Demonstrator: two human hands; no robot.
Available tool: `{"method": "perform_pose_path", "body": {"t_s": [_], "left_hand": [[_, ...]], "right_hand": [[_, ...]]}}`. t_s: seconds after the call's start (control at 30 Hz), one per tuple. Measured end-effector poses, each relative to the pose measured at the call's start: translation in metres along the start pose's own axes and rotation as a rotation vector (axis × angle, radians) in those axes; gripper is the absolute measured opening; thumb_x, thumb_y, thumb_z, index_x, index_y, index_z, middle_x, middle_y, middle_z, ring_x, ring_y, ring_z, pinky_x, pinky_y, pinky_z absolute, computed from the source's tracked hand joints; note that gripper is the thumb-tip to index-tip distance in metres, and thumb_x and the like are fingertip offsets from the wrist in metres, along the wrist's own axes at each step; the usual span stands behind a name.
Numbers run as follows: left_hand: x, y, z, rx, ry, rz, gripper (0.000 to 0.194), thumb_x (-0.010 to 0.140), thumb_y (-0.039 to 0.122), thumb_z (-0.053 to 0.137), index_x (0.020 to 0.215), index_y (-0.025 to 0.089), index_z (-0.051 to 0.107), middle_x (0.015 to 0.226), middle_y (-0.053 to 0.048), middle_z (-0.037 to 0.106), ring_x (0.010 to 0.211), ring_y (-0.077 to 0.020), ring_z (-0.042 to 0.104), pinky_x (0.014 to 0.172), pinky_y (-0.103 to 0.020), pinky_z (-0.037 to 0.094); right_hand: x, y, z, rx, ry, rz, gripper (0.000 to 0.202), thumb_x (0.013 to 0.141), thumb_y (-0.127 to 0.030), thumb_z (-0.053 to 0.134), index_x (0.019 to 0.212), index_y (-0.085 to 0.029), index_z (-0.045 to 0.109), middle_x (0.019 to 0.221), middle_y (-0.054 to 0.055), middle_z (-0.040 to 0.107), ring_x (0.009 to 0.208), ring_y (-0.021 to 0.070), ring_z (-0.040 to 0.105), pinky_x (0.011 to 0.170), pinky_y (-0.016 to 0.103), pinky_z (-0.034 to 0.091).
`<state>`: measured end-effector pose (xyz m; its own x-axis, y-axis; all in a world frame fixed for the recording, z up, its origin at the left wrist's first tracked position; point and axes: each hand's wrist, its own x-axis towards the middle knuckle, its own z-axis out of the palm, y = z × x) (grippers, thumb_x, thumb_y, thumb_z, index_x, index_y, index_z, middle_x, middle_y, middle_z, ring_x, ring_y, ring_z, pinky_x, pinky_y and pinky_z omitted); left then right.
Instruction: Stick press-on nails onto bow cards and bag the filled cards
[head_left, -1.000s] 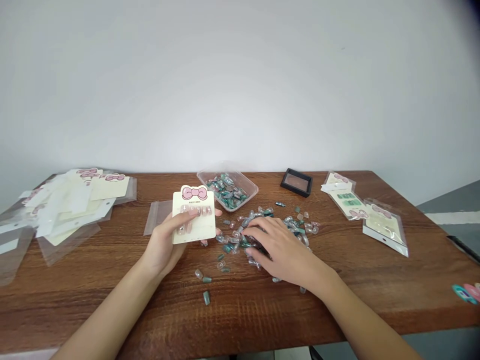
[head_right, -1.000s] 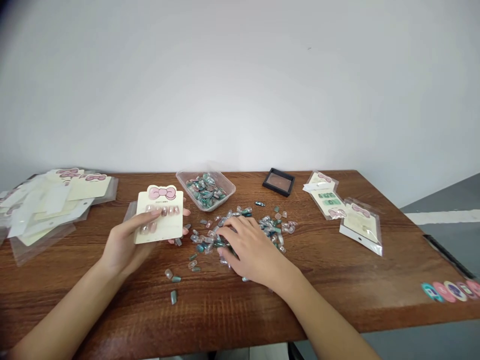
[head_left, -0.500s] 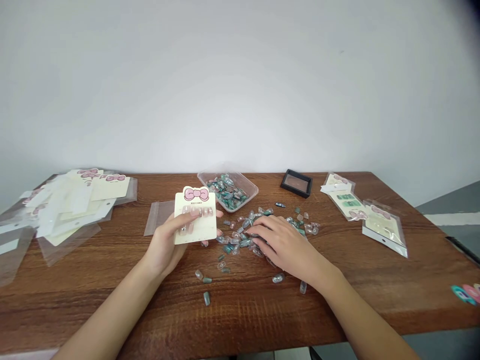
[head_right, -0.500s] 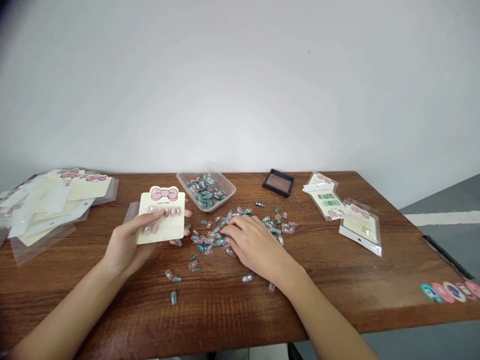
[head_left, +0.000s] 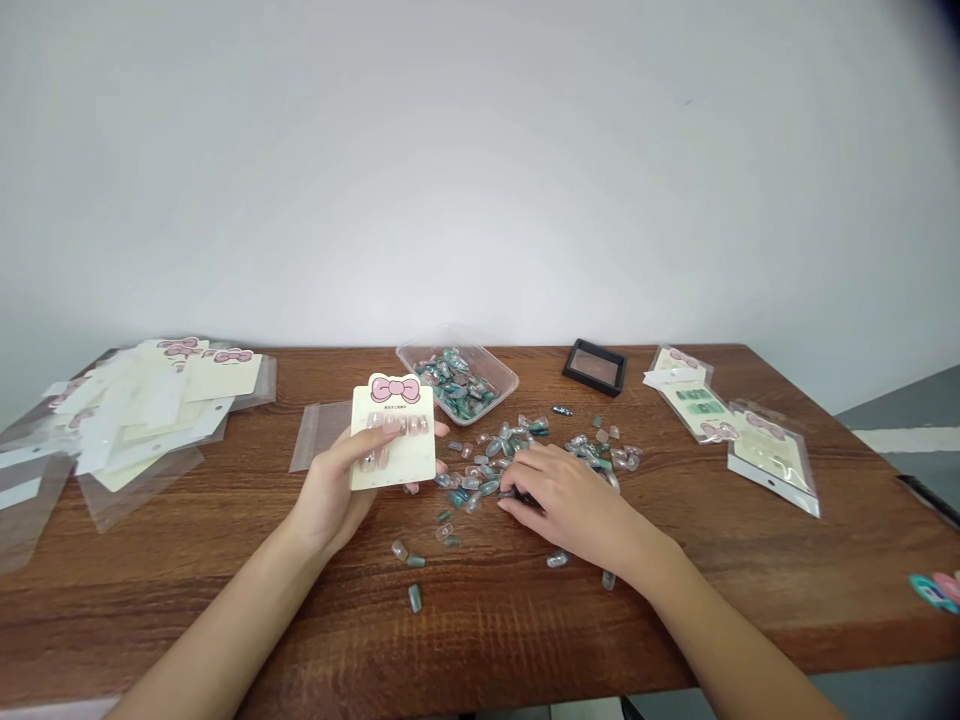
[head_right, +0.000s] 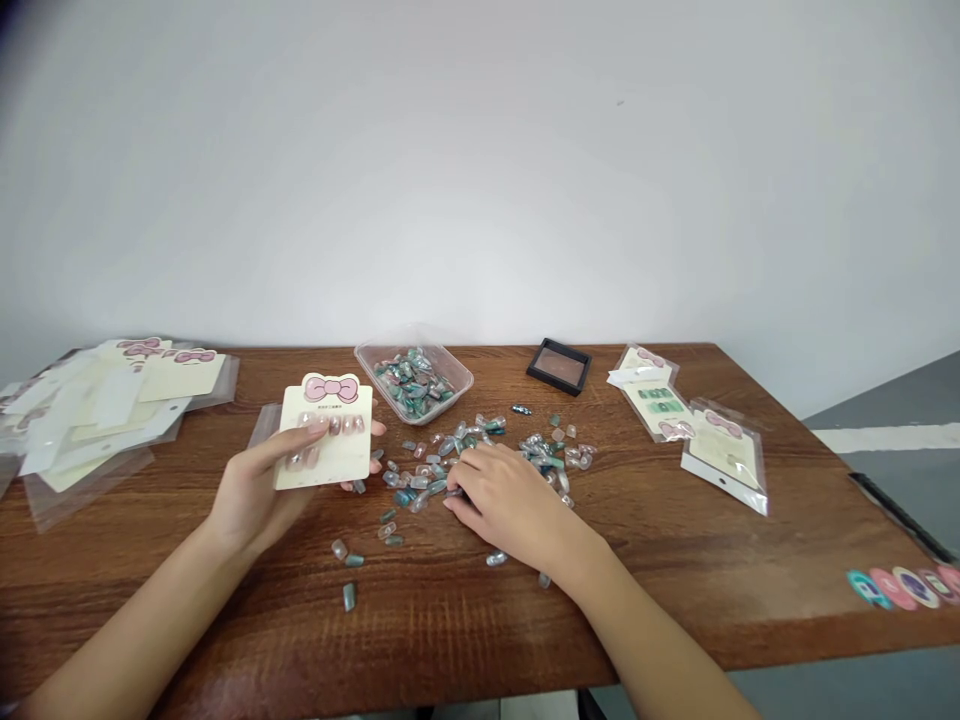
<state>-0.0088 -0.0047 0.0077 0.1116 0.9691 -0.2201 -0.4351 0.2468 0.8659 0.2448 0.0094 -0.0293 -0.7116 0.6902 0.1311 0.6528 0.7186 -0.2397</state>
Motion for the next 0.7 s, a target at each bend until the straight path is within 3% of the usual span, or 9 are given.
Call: {"method": "perform_pose_path", "body": {"t_s": [0.3,0.53,0.7], "left_hand": [[-0.0013,0.0011,0.0002,-0.017,-0.021,0.000,0.053,0.085,0.025,0.061,0.136,0.011,0.054,0.102,-0.017,0.077,0.075,-0.0316,0.075,0.052,-0.031,0.054],[-0.0008,0.0007,-0.0029,-0.070,-0.013,-0.008,0.046,0.086,0.032,0.059,0.126,0.010,0.063,0.102,-0.017,0.077,0.076,-0.0317,0.075,0.052,-0.032,0.055],[0.0000,0.0000,-0.0037,-0.070,-0.018,-0.011,0.045,0.086,0.032,0.058,0.125,0.010,0.063,0.099,-0.016,0.078,0.075,-0.0308,0.075,0.052,-0.032,0.055]], "right_hand": [[-0.0032,-0.0044,-0.0071,0.119,0.025,0.072,0.005,0.092,-0.016,0.056,0.090,-0.020,0.056,0.082,0.001,0.064,0.075,0.0174,0.060,0.068,0.030,0.046],[-0.0046,-0.0085,-0.0067,0.174,0.060,-0.010,0.016,0.097,-0.013,0.048,0.104,-0.022,0.060,0.091,0.003,0.070,0.082,0.0182,0.067,0.074,0.031,0.049],[-0.0066,-0.0096,-0.0078,0.213,0.060,-0.007,0.011,0.098,-0.016,0.050,0.101,-0.021,0.060,0.088,0.001,0.071,0.075,0.0162,0.066,0.071,0.029,0.048]]}}
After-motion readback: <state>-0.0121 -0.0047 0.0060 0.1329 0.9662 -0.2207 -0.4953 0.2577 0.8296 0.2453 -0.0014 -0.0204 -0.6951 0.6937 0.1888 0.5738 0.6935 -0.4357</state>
